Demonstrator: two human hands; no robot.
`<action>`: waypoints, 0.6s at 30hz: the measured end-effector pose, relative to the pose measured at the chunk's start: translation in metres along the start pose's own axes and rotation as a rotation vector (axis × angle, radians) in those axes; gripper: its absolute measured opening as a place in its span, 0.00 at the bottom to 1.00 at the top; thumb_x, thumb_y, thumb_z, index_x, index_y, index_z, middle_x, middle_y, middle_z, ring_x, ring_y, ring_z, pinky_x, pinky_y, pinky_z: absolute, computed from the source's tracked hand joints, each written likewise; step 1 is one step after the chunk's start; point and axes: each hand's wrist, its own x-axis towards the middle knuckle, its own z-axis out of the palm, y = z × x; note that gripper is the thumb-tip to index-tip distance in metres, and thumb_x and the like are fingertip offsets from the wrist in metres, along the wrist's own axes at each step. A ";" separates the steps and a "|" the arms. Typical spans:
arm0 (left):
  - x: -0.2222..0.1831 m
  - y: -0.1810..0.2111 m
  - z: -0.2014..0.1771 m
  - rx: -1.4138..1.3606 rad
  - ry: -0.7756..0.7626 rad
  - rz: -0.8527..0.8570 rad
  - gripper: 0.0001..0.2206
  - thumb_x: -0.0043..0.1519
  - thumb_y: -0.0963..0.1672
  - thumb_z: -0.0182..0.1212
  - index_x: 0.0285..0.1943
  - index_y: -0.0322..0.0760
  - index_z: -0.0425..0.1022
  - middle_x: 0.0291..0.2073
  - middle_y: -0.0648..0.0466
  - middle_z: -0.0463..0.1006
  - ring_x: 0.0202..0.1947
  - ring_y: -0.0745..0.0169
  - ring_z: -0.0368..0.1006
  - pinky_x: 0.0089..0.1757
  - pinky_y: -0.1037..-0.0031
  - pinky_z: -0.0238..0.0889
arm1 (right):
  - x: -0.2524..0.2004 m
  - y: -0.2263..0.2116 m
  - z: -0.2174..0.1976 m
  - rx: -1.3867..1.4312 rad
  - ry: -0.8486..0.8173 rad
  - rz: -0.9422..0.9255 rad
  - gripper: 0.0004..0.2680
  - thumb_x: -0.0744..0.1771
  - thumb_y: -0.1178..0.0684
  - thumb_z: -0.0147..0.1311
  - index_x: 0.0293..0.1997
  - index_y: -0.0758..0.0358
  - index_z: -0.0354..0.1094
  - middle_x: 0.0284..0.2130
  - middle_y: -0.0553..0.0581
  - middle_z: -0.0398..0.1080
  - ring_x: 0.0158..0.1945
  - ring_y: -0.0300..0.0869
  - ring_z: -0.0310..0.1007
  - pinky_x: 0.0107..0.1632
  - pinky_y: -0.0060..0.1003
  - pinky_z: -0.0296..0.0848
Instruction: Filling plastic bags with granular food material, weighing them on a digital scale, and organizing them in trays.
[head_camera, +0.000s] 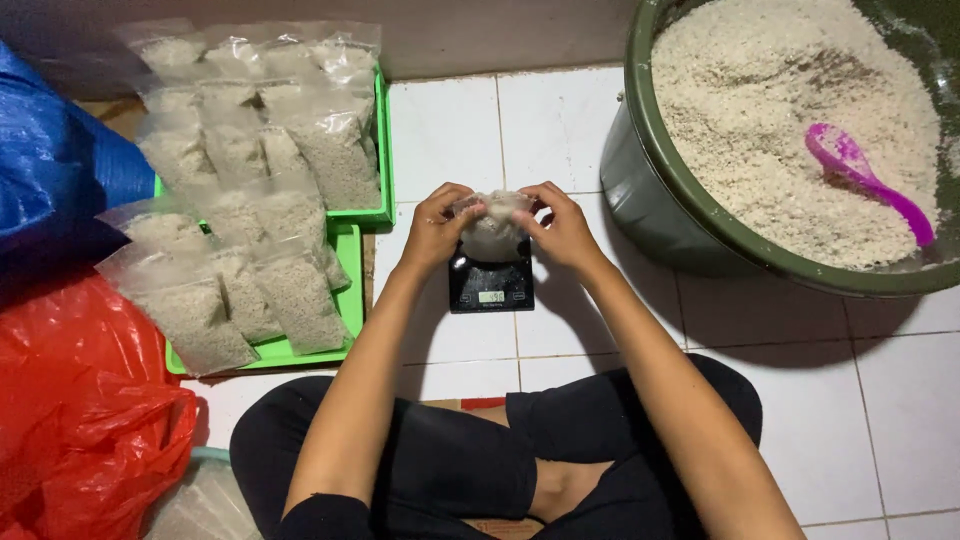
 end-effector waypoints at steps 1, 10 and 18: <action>0.000 0.001 0.001 0.002 0.001 0.014 0.04 0.58 0.43 0.69 0.37 0.39 0.80 0.36 0.56 0.79 0.41 0.59 0.74 0.44 0.68 0.67 | 0.000 -0.006 -0.001 0.006 -0.027 -0.022 0.10 0.64 0.55 0.62 0.49 0.60 0.70 0.39 0.56 0.69 0.40 0.49 0.74 0.36 0.38 0.73; -0.003 0.000 0.003 0.005 -0.002 0.085 0.05 0.60 0.43 0.67 0.36 0.36 0.79 0.35 0.53 0.77 0.40 0.54 0.71 0.45 0.66 0.63 | 0.008 -0.024 -0.003 -0.076 -0.104 -0.121 0.13 0.61 0.52 0.67 0.46 0.60 0.72 0.37 0.55 0.69 0.42 0.49 0.70 0.40 0.40 0.70; -0.006 0.001 0.007 -0.012 0.010 0.132 0.03 0.61 0.42 0.65 0.39 0.36 0.80 0.35 0.53 0.77 0.39 0.54 0.70 0.45 0.66 0.63 | 0.010 -0.030 0.002 -0.106 -0.121 -0.185 0.11 0.61 0.51 0.67 0.44 0.57 0.73 0.34 0.54 0.70 0.41 0.47 0.70 0.44 0.40 0.69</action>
